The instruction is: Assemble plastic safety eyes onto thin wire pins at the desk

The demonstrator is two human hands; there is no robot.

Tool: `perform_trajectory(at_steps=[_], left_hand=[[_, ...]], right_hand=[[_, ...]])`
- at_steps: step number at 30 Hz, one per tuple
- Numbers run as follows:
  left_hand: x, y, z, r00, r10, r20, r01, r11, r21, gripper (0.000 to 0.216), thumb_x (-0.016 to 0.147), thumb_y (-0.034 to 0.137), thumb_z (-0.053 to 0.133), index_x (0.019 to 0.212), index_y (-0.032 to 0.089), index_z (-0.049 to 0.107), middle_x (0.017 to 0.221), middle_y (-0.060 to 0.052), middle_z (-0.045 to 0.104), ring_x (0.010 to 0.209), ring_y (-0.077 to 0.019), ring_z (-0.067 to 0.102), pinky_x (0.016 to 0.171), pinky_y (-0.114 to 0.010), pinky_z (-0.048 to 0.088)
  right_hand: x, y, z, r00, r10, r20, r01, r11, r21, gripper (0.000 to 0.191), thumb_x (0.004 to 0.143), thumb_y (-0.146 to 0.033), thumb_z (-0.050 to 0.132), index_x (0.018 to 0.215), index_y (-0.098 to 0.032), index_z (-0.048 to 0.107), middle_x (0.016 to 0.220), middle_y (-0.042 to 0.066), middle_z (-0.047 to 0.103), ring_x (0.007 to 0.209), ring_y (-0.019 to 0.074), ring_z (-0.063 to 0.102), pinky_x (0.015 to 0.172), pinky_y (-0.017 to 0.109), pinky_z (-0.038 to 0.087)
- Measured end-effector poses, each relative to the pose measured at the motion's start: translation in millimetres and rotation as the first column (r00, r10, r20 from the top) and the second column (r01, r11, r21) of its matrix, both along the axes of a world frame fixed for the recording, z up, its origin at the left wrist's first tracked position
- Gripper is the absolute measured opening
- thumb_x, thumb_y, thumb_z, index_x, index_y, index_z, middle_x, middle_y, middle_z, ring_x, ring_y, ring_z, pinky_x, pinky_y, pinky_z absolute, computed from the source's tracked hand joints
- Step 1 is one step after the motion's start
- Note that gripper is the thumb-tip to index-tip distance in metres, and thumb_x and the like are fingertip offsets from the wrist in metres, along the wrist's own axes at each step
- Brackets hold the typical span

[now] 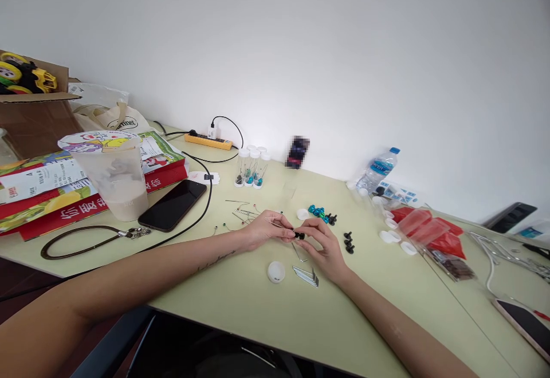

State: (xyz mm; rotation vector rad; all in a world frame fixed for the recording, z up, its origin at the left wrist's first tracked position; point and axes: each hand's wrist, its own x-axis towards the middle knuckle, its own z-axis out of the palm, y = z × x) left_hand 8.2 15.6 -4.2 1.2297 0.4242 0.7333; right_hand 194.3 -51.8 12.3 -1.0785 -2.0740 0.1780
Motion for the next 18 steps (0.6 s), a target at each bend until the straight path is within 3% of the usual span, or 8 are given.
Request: perform_trajectory(at_steps=[6,18], left_hand=[[1.3,0.1,-0.8,0.996,-0.080,-0.033,0.082,0.996,0.045,0.029,0.058,0.027,0.077,0.078,0.010,0.065,0.070,-0.005,0.065,0.064,-0.0132,0.060,0.073,-0.032,0.047],[1.6,-0.5,-2.6,0.996,-0.087,-0.026,0.088,0.994,0.069,0.027,0.060,0.025,0.075,0.079,0.010,0.065,0.070,-0.005,0.064,0.064,-0.0135,0.060,0.072,-0.030,0.047]], right_hand=[[-0.4,-0.8,-5.0,0.997,0.022,0.077,-0.030,0.994,0.104,0.017,0.082,-0.017,0.056,0.097,-0.025,0.059,0.090,0.006,0.052,0.085,0.0190,0.052,0.072,0.034,0.046],[-4.0,-1.5,-4.5,0.998,0.012,0.054,-0.014,0.999,0.050,0.006,0.083,-0.018,0.056,0.085,-0.023,0.056,0.085,0.005,0.054,0.080,0.0179,0.052,0.069,0.032,0.045]])
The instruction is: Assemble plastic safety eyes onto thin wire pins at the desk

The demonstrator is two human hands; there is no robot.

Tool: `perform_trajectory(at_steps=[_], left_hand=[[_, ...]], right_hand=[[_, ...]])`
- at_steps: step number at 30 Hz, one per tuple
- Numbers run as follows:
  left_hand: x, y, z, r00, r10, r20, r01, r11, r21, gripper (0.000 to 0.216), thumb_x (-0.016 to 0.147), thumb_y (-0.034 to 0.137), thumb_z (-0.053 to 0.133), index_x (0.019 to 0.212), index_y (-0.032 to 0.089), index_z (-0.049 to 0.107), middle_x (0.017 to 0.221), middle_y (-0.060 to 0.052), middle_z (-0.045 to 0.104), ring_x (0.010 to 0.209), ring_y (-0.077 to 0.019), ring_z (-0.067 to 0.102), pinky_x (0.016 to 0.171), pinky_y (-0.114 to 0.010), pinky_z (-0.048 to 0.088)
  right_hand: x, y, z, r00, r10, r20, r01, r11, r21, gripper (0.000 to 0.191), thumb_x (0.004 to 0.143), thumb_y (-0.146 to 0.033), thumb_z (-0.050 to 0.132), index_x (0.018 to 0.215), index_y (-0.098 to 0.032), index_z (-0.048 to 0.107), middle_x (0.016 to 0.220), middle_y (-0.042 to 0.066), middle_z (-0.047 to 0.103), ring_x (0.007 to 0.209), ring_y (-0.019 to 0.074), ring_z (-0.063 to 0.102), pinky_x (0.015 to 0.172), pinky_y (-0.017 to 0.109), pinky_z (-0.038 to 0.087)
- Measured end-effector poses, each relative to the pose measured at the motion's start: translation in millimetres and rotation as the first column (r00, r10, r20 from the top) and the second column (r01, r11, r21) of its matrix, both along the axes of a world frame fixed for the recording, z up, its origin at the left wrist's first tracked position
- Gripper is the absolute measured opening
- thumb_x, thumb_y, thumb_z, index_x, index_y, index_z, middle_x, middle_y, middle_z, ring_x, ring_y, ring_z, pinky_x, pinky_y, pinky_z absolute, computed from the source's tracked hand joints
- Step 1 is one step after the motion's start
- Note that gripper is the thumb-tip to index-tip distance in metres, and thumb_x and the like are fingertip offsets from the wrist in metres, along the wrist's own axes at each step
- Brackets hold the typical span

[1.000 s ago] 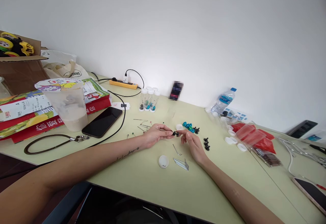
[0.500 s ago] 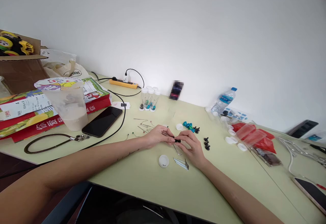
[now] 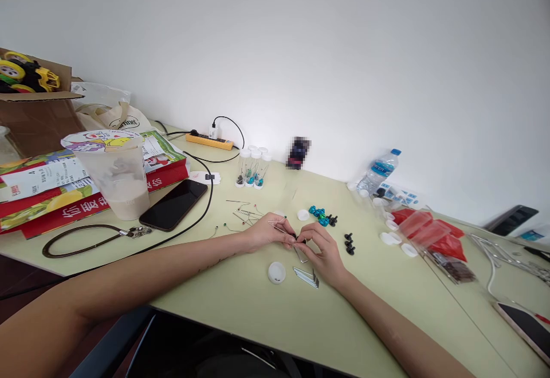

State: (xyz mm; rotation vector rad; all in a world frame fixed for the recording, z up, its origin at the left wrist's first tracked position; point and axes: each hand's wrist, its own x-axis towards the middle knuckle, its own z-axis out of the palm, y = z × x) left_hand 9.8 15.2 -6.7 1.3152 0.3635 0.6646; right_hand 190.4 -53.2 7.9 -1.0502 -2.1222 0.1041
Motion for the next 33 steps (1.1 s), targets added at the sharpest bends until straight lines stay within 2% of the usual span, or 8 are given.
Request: perform_trajectory(at_steps=[19,27,33], left_hand=[[-0.4,-0.5,1.2,1.000,-0.011,0.012,0.011,1.000,0.000,0.027,0.059,0.025,0.076,0.078,0.010,0.064,0.073,-0.005,0.065,0.063,-0.0132,0.060,0.072,-0.030,0.047],[0.4,-1.9,2.0,0.999,-0.036,-0.010,0.037,0.999,0.033,0.024,0.060,0.024,0.075,0.076,0.010,0.064,0.065,-0.004,0.063,0.063,-0.0124,0.059,0.069,-0.027,0.046],[0.5,-2.7,2.0,1.000,-0.015,-0.011,0.015,1.000,0.016,0.029,0.057,0.027,0.077,0.077,0.010,0.064,0.068,-0.005,0.065,0.062,-0.0130,0.059,0.070,-0.029,0.046]], right_hand=[[-0.1,-2.0,2.0,0.998,0.005,0.057,-0.004,1.000,-0.013,0.008,0.085,-0.018,0.052,0.090,-0.023,0.055,0.088,0.006,0.053,0.083,0.0189,0.051,0.071,0.034,0.045],[-3.0,-3.4,5.3,0.994,-0.001,0.107,0.001,1.000,0.001,0.004,0.086,-0.019,0.048,0.084,-0.021,0.051,0.086,0.006,0.053,0.082,0.0188,0.051,0.072,0.034,0.044],[-4.2,-4.3,6.1,0.997,0.005,0.076,-0.004,1.000,-0.017,0.005,0.086,-0.020,0.047,0.082,-0.021,0.050,0.086,0.006,0.052,0.082,0.0187,0.051,0.072,0.034,0.044]])
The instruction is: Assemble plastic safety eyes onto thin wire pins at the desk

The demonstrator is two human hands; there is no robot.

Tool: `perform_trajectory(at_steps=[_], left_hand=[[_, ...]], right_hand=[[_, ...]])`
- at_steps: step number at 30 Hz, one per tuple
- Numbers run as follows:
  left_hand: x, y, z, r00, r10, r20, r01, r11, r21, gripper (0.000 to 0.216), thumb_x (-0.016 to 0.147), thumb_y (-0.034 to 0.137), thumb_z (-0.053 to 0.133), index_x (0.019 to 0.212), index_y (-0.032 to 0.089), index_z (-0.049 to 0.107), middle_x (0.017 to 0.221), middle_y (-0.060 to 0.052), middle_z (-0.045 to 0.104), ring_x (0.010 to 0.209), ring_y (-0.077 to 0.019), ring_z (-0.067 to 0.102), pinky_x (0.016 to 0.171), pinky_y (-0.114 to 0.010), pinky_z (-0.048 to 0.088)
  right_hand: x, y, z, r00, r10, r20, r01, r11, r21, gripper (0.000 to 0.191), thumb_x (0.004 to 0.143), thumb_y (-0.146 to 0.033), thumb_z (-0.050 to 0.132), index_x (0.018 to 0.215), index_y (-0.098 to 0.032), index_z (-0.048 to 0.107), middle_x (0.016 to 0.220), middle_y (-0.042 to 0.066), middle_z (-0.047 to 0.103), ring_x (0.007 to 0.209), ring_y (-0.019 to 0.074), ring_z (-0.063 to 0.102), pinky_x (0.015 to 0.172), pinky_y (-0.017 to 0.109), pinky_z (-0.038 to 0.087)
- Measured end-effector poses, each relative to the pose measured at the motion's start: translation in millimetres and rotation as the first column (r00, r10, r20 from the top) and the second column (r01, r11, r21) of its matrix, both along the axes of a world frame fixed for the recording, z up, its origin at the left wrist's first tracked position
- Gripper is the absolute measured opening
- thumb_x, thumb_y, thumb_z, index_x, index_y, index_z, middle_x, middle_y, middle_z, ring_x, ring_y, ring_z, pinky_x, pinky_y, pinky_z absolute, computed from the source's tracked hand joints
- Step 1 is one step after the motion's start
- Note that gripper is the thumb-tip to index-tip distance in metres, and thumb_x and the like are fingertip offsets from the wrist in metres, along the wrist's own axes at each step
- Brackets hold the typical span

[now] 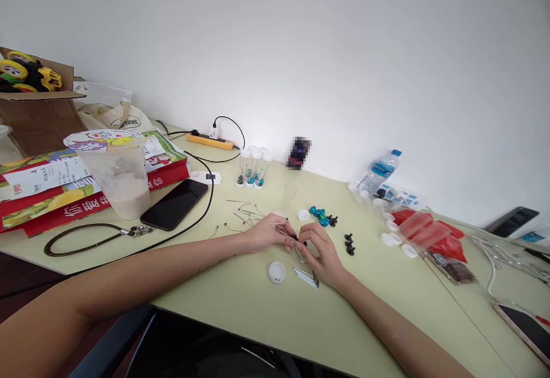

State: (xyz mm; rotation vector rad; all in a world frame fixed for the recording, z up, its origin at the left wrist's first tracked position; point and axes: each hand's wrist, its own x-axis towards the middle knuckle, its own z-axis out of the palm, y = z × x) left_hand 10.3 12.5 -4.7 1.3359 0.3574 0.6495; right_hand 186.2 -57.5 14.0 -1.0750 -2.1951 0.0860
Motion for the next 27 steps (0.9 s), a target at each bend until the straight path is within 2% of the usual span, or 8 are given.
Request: perform_trajectory(at_steps=[4,10,17,24,27], left_hand=[[-1.4,1.2,1.7,0.997,0.071,0.034,-0.069,0.996,-0.062,0.032,0.056,0.030,0.078,0.078,0.010,0.064,0.072,-0.006,0.066,0.063,-0.0138,0.060,0.071,-0.031,0.047],[-3.3,6.3,2.4,0.981,0.158,0.113,-0.130,0.966,-0.225,0.033,0.057,0.029,0.078,0.080,0.010,0.064,0.079,-0.008,0.067,0.081,-0.0180,0.064,0.084,-0.034,0.045],[-2.6,8.5,0.0,0.986,0.123,0.113,-0.095,0.968,-0.230,0.033,0.058,0.026,0.078,0.082,0.010,0.064,0.076,-0.005,0.066,0.080,-0.0174,0.065,0.084,-0.033,0.046],[-4.6,7.3,1.9,0.990,0.042,0.134,-0.013,0.978,-0.208,0.041,0.058,0.022,0.078,0.094,0.011,0.062,0.087,-0.010,0.067,0.084,-0.0182,0.064,0.084,-0.034,0.046],[-5.1,7.2,1.7,0.991,0.024,0.131,0.004,0.977,-0.212,0.044,0.057,0.021,0.078,0.096,0.012,0.061,0.086,-0.009,0.067,0.082,-0.0184,0.064,0.082,-0.035,0.046]], right_hand=[[-0.7,0.7,-0.2,0.996,-0.052,-0.065,0.052,0.999,-0.003,0.006,0.087,-0.023,0.045,0.084,-0.021,0.050,0.088,0.006,0.052,0.084,0.0195,0.051,0.074,0.035,0.044],[1.3,7.5,0.7,0.960,-0.255,-0.112,0.253,0.967,-0.032,0.023,0.087,-0.030,0.047,0.109,-0.023,0.049,0.104,0.008,0.049,0.079,0.0175,0.049,0.074,0.035,0.044],[5.1,10.5,-3.4,0.973,-0.217,-0.075,0.202,0.964,-0.173,0.017,0.089,-0.031,0.044,0.100,-0.021,0.052,0.078,0.002,0.057,0.067,0.0153,0.050,0.061,0.028,0.043],[4.3,9.9,-4.0,0.973,-0.191,-0.130,0.174,0.976,-0.131,0.012,0.087,-0.030,0.047,0.093,-0.020,0.051,0.074,0.002,0.058,0.063,0.0142,0.050,0.060,0.027,0.043],[4.6,9.4,-3.9,0.970,-0.206,-0.131,0.191,0.975,-0.116,0.013,0.086,-0.031,0.048,0.093,-0.021,0.052,0.073,0.002,0.058,0.062,0.0141,0.052,0.059,0.026,0.043]])
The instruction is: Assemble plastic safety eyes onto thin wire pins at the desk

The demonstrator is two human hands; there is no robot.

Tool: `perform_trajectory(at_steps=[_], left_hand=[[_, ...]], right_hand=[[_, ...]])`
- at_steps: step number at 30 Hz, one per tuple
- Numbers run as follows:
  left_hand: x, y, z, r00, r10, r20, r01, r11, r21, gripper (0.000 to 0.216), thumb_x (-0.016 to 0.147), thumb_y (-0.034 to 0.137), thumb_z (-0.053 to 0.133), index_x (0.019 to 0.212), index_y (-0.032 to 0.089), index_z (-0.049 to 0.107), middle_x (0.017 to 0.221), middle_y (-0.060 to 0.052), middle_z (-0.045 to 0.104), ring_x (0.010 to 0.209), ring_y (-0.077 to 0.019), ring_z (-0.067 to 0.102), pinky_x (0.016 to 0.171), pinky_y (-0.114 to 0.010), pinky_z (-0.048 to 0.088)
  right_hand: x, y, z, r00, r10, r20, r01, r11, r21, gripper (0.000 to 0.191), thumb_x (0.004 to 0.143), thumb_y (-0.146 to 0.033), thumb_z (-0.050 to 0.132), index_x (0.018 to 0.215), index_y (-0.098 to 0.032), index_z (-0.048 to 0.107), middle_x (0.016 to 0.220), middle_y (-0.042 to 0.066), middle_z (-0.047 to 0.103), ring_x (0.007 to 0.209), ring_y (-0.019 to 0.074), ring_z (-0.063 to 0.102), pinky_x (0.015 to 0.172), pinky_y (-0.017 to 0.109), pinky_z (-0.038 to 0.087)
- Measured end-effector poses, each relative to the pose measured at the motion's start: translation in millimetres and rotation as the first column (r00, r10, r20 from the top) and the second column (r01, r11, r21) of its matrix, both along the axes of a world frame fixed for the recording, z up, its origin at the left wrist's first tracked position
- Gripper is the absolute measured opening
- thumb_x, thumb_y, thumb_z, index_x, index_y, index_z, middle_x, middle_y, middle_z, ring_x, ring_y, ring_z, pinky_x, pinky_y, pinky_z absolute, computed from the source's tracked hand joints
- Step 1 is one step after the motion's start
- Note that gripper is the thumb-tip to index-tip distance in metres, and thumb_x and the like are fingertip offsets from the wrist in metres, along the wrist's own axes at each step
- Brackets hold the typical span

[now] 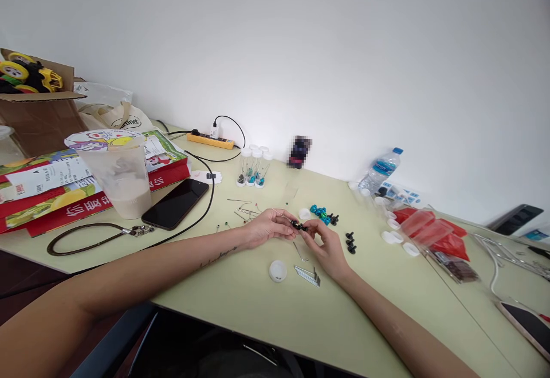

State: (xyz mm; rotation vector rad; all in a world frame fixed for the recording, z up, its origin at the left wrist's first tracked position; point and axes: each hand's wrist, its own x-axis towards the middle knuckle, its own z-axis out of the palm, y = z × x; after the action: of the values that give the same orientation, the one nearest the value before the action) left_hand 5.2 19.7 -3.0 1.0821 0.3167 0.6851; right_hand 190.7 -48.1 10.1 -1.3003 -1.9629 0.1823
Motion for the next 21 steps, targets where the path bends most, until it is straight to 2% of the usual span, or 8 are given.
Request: perform_trajectory(at_steps=[6,11,16,21], left_hand=[[1.1,0.8,-2.9,1.000,0.012,-0.013,-0.012,0.999,0.032,0.045,0.056,0.021,0.079,0.096,0.013,0.061,0.083,-0.008,0.065,0.077,-0.0172,0.063,0.081,-0.037,0.047],[2.8,0.1,-2.9,0.998,0.050,-0.022,-0.049,0.997,0.060,0.041,0.055,0.019,0.079,0.093,0.014,0.063,0.083,-0.006,0.064,0.077,-0.0141,0.061,0.081,-0.033,0.046],[3.5,0.5,-3.2,0.996,0.074,-0.056,-0.071,0.995,0.064,0.038,0.055,0.017,0.078,0.090,0.013,0.064,0.074,-0.004,0.063,0.074,-0.0132,0.060,0.080,-0.031,0.046],[3.1,-0.3,-2.9,0.995,0.080,-0.052,-0.076,0.995,0.068,0.034,0.057,0.018,0.077,0.088,0.014,0.064,0.079,-0.005,0.064,0.077,-0.0144,0.060,0.083,-0.034,0.045]], right_hand=[[-0.1,-1.4,0.3,1.000,-0.022,0.022,0.021,0.999,0.036,0.014,0.086,-0.031,0.047,0.093,-0.021,0.053,0.070,0.001,0.058,0.062,0.0138,0.053,0.058,0.026,0.043],[0.6,-0.9,-0.2,1.000,-0.008,0.020,0.008,1.000,0.009,0.012,0.086,-0.030,0.049,0.092,-0.020,0.053,0.071,0.001,0.058,0.063,0.0138,0.053,0.059,0.026,0.043],[0.6,-1.3,-0.3,1.000,0.007,0.020,-0.008,1.000,0.019,0.012,0.086,-0.030,0.048,0.091,-0.021,0.053,0.076,0.002,0.059,0.063,0.0139,0.053,0.059,0.026,0.044],[0.7,-1.8,-0.4,1.000,0.027,0.008,-0.027,0.999,0.022,0.011,0.086,-0.030,0.049,0.091,-0.021,0.053,0.078,0.003,0.059,0.063,0.0138,0.052,0.059,0.027,0.044]])
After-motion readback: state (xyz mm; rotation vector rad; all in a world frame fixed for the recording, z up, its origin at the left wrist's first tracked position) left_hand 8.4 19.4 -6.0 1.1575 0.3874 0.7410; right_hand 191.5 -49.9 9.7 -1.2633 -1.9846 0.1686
